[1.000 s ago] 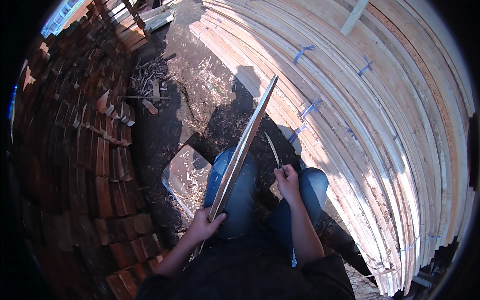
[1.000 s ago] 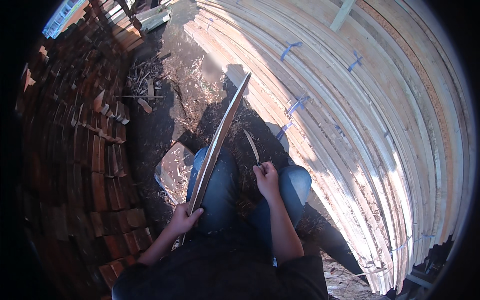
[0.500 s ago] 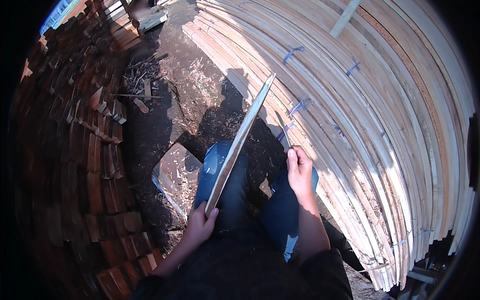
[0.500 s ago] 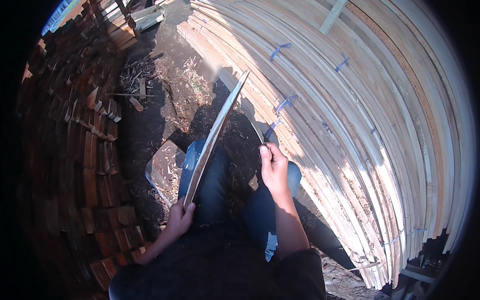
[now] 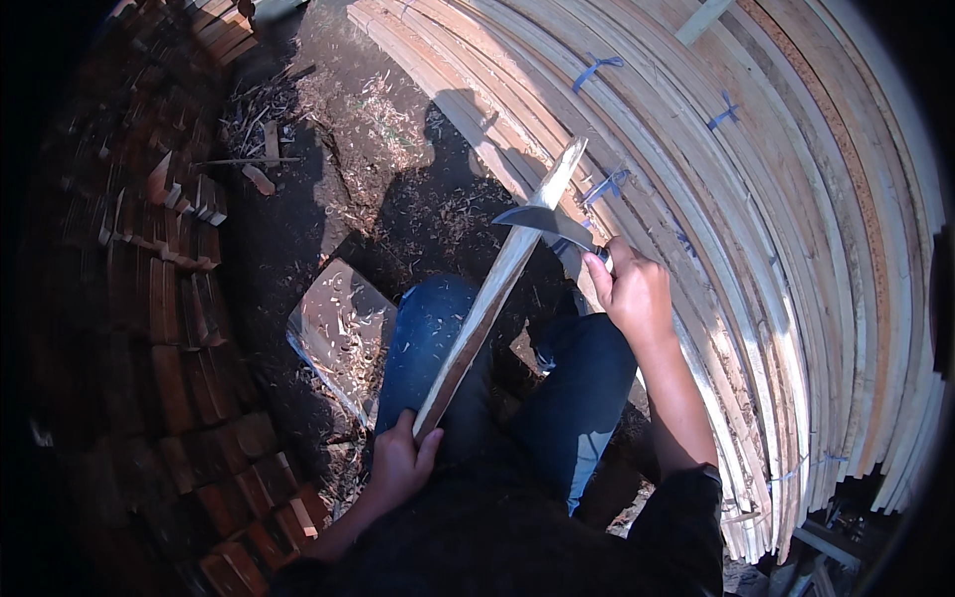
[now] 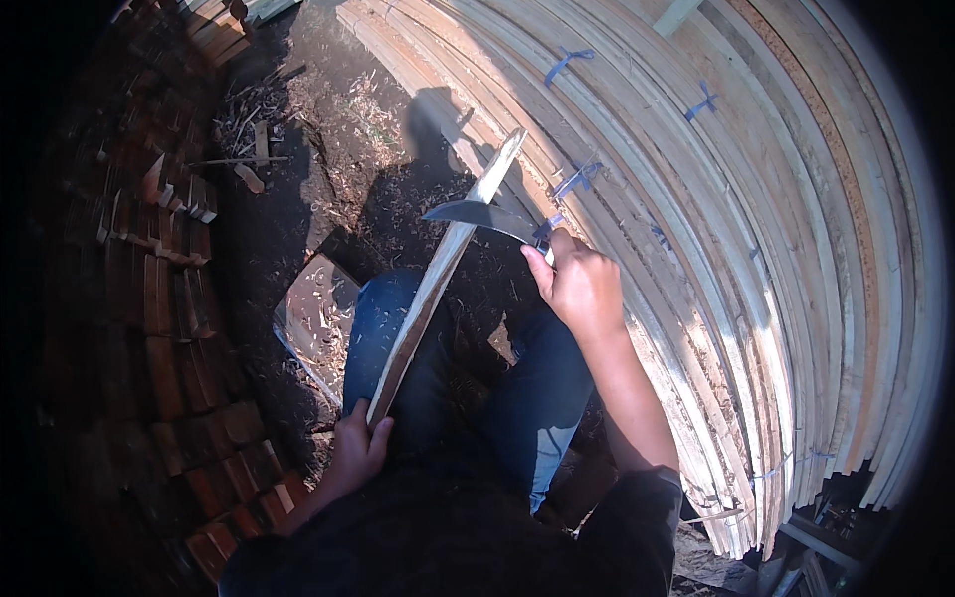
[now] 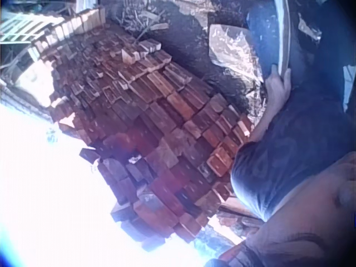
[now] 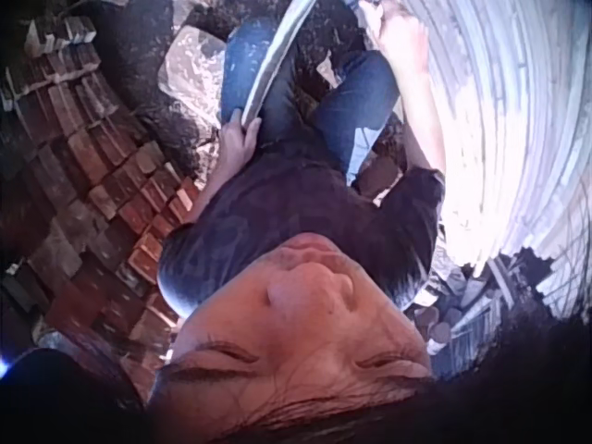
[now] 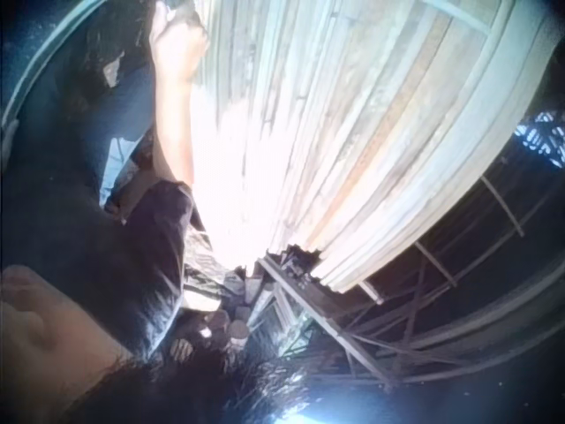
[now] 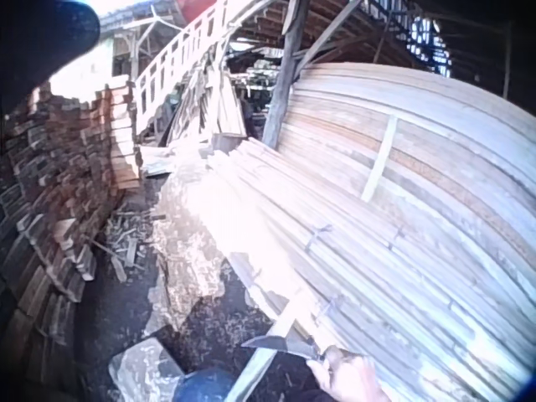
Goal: The person sits on the ground and uses a curved knife to shave a long piece of wood held between their legs. They repeatedly scrape the knife along the wood's surface to remove thin shavings.
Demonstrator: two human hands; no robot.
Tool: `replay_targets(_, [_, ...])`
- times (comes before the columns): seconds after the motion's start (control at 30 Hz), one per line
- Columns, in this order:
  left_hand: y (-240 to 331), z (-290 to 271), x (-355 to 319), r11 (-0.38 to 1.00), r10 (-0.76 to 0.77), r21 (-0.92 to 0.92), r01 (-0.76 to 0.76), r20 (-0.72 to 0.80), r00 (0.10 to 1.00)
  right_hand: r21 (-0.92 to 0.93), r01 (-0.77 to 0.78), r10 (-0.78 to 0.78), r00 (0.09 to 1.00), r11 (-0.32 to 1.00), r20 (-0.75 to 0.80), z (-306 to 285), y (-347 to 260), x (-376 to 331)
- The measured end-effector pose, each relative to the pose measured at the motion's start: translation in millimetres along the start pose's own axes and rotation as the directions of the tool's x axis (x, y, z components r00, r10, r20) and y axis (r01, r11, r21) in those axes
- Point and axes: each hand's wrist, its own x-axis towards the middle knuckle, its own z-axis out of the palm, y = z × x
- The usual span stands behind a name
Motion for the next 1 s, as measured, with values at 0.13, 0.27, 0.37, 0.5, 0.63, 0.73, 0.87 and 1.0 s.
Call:
replay_targets(0.13, [-3.9,-0.4,1.4,0.999,-0.032,-0.012,0.033,0.022,0.999,-0.027,0.071,-0.071,0.997,0.997,-0.027,16.0,10.7,7.6])
replay_targets(0.27, [-3.4,-2.8,2.3,1.0,-0.024,0.012,0.023,0.033,0.999,-0.119,0.01,-0.011,1.0,0.993,-0.006,8.0,18.0,19.0])
replay_targets(0.37, [-5.8,-1.4,3.0,1.0,-0.017,0.006,0.017,0.036,0.999,-0.148,0.004,-0.008,1.0,0.989,-0.03,3.3,25.3,25.3])
replay_targets(0.5, [-4.8,-0.5,2.4,1.0,-0.017,-0.013,0.017,0.021,1.0,-0.149,0.023,-0.029,0.999,0.989,-0.038,3.4,24.1,25.4])
replay_targets(0.63, [-6.3,-0.7,3.0,1.0,0.002,-0.014,-0.001,0.012,1.0,-0.178,-0.013,0.012,1.0,0.984,-0.01,-1.4,18.3,23.8])
replay_targets(0.73, [-3.3,-2.4,5.2,1.0,0.01,-0.006,-0.01,-0.01,1.0,-0.112,-0.02,0.024,0.999,0.993,0.031,-11.8,-2.8,17.8])
replay_targets(0.87, [-8.7,-2.1,1.6,1.0,0.005,0.001,-0.005,-0.002,1.0,-0.068,0.049,-0.042,0.995,0.996,0.094,-13.0,-29.0,9.5])
replay_targets(1.0, [-6.9,-1.9,3.5,0.999,0.033,-0.019,-0.033,0.001,0.999,-0.148,-0.095,0.092,0.995,0.984,-0.022,-8.6,21.4,38.8])
